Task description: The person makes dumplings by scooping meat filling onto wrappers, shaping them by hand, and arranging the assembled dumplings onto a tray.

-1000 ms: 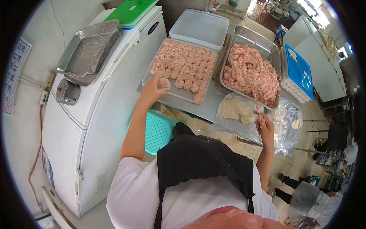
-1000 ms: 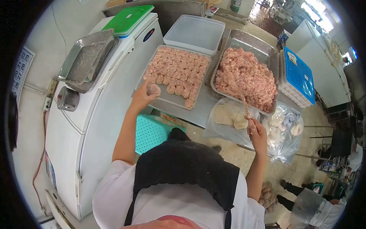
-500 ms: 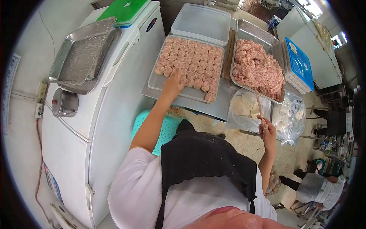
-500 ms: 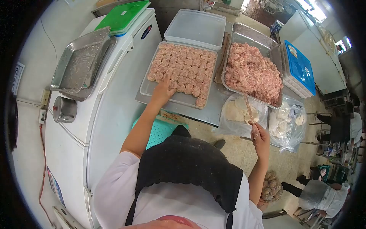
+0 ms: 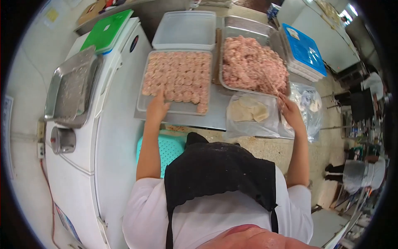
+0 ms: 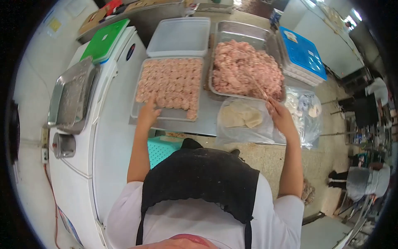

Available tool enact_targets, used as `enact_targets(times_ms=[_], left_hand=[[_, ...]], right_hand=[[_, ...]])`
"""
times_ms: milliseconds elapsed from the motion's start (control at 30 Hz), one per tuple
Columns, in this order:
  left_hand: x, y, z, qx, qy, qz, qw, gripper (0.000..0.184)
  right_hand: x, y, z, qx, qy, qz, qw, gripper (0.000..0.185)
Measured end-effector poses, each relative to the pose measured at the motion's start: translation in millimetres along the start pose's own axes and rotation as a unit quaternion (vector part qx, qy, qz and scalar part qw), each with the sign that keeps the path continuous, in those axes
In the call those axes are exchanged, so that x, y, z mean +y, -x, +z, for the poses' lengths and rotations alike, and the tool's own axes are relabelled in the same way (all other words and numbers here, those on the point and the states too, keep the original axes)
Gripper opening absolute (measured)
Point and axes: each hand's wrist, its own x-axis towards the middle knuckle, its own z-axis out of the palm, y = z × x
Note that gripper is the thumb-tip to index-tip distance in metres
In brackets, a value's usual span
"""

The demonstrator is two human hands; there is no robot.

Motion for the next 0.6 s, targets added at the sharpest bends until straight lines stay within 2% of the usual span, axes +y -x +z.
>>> enact_targets(times_ms=[67, 133, 233, 333, 400, 500, 600], left_hand=[[26.2, 8.9, -4.2, 0.067, 0.008, 0.040, 0.997, 0.053], [58.6, 13.8, -6.1, 0.102, 0.041, 0.093, 0.990, 0.043], [128.7, 17.1, 20.2, 0.095, 0.121, 0.207, 0.966, 0.031], [197.6, 18.9, 68.9, 0.025, 0.168, 0.305, 0.937, 0.028], [233.0, 17.2, 105.8, -0.022, 0.195, 0.324, 0.926, 0.027], [264.7, 7.2, 152.4, -0.049, 0.176, 0.333, 0.925, 0.027], [265.7, 11.2, 174.5, 0.068, -0.010, 0.272, 0.960, 0.024]], right_hand=[[28.6, -17.6, -33.9, -0.013, 0.137, -0.044, 0.989, 0.032], [26.0, -32.3, -68.0, -0.013, 0.361, -0.056, 0.931, 0.025], [14.4, -52.9, -102.0, -0.063, 0.459, -0.054, 0.885, 0.031], [60.3, -76.6, -95.4, 0.015, 0.529, -0.159, 0.833, 0.028], [70.5, -80.3, -70.6, -0.034, 0.527, -0.176, 0.830, 0.017], [66.9, -59.5, -50.9, -0.052, 0.526, -0.201, 0.825, 0.012], [66.6, -51.9, -68.9, -0.075, 0.512, -0.220, 0.827, 0.013]])
